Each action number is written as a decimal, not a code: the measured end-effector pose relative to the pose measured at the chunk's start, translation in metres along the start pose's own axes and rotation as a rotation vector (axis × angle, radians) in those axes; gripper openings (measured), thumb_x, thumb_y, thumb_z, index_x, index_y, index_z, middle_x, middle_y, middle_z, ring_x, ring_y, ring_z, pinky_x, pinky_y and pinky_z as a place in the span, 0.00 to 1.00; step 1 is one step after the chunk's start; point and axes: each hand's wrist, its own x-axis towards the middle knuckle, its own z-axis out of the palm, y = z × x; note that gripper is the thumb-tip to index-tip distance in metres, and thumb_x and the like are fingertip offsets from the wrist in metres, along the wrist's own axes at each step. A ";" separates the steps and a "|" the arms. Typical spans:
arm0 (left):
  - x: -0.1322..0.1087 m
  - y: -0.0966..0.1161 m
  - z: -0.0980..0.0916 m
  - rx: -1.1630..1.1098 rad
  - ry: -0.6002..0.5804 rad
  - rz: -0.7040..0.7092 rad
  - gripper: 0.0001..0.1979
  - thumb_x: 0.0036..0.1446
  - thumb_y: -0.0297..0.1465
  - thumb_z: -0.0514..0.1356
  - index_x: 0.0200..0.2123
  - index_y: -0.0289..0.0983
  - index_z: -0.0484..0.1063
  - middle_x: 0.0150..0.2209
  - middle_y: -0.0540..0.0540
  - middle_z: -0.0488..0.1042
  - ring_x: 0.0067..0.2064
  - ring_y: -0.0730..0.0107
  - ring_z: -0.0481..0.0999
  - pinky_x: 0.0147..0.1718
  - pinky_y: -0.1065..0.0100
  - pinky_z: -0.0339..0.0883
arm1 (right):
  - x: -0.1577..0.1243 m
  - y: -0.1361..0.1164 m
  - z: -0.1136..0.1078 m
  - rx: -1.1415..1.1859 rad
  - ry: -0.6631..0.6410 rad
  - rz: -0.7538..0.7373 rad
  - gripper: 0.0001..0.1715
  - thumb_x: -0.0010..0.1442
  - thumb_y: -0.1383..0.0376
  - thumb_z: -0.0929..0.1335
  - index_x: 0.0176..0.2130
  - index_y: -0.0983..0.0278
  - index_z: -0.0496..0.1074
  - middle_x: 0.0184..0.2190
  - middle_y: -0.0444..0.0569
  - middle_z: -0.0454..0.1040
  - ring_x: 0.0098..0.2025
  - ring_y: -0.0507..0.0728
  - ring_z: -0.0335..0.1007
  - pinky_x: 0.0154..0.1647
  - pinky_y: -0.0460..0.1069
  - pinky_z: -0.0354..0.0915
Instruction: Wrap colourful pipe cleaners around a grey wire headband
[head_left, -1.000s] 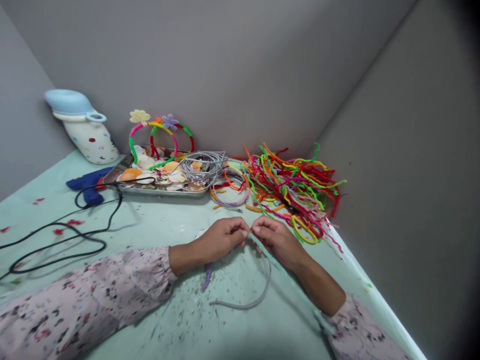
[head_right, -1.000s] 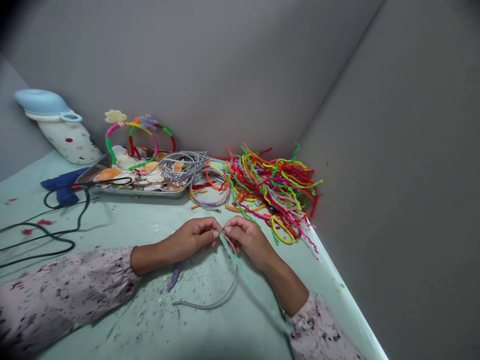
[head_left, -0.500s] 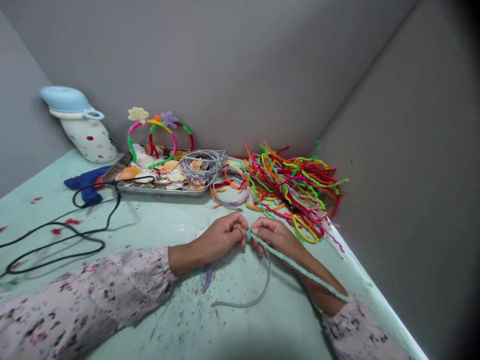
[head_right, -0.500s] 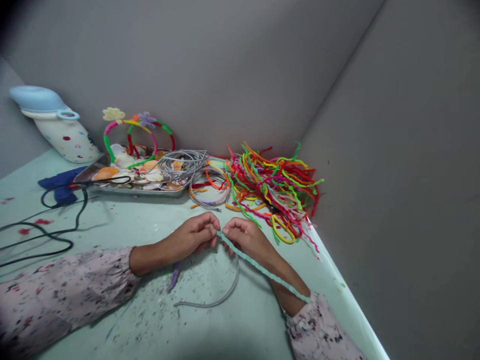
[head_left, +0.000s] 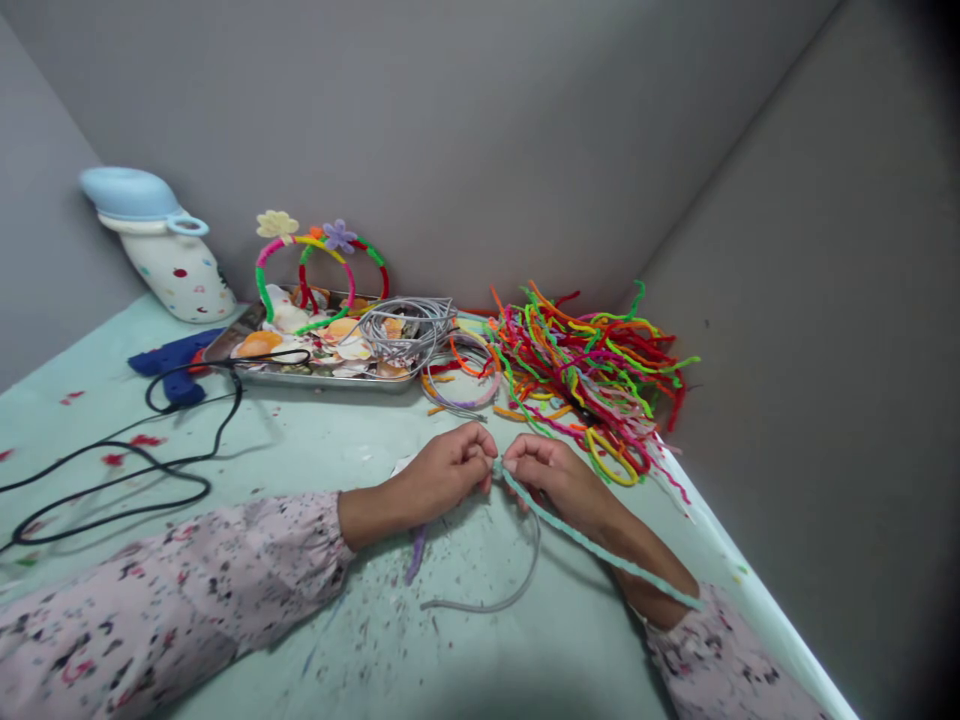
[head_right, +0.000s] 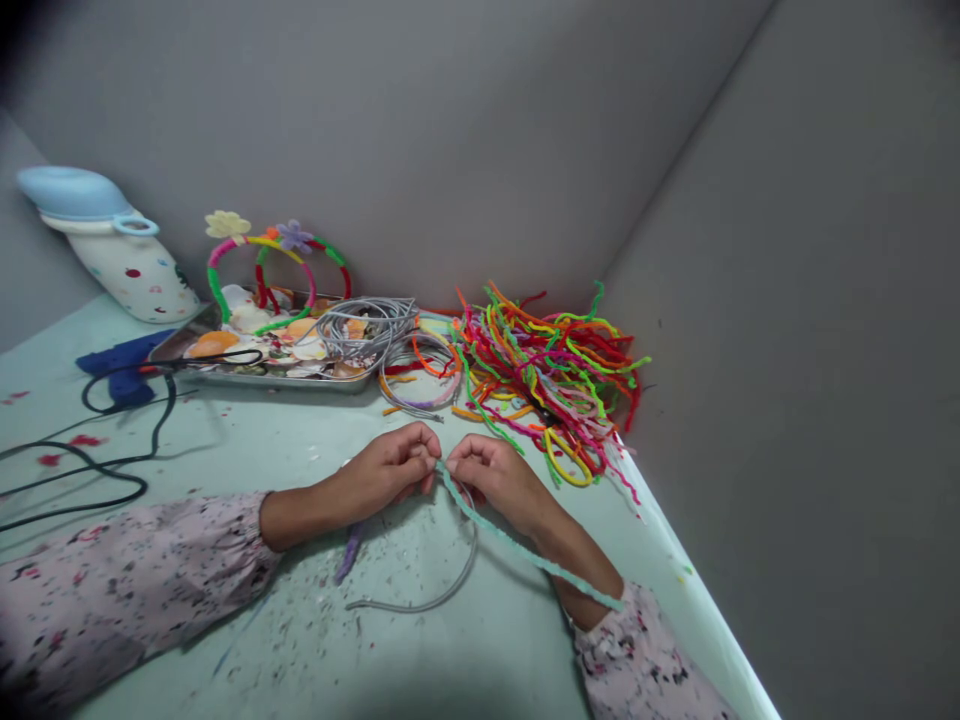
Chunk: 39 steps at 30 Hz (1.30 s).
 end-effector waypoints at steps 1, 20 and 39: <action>0.000 0.001 0.000 0.002 0.003 -0.001 0.04 0.56 0.30 0.53 0.36 0.36 0.63 0.22 0.53 0.69 0.18 0.81 0.60 0.18 0.78 0.52 | 0.000 0.000 0.000 -0.001 0.001 -0.002 0.06 0.55 0.64 0.67 0.30 0.64 0.68 0.16 0.38 0.65 0.17 0.46 0.56 0.19 0.43 0.51; 0.002 -0.004 -0.001 -0.027 0.014 -0.019 0.04 0.56 0.30 0.52 0.35 0.37 0.62 0.22 0.55 0.68 0.16 0.81 0.58 0.14 0.78 0.51 | 0.004 0.004 0.005 -0.020 0.004 -0.041 0.10 0.56 0.59 0.67 0.30 0.63 0.65 0.18 0.38 0.68 0.16 0.47 0.62 0.17 0.43 0.54; 0.003 -0.001 -0.001 -0.074 0.025 -0.059 0.05 0.54 0.31 0.53 0.36 0.37 0.62 0.21 0.55 0.68 0.15 0.82 0.58 0.13 0.79 0.51 | -0.002 0.010 0.009 -0.404 0.160 -0.294 0.04 0.57 0.64 0.66 0.34 0.62 0.68 0.26 0.44 0.72 0.26 0.51 0.66 0.26 0.45 0.61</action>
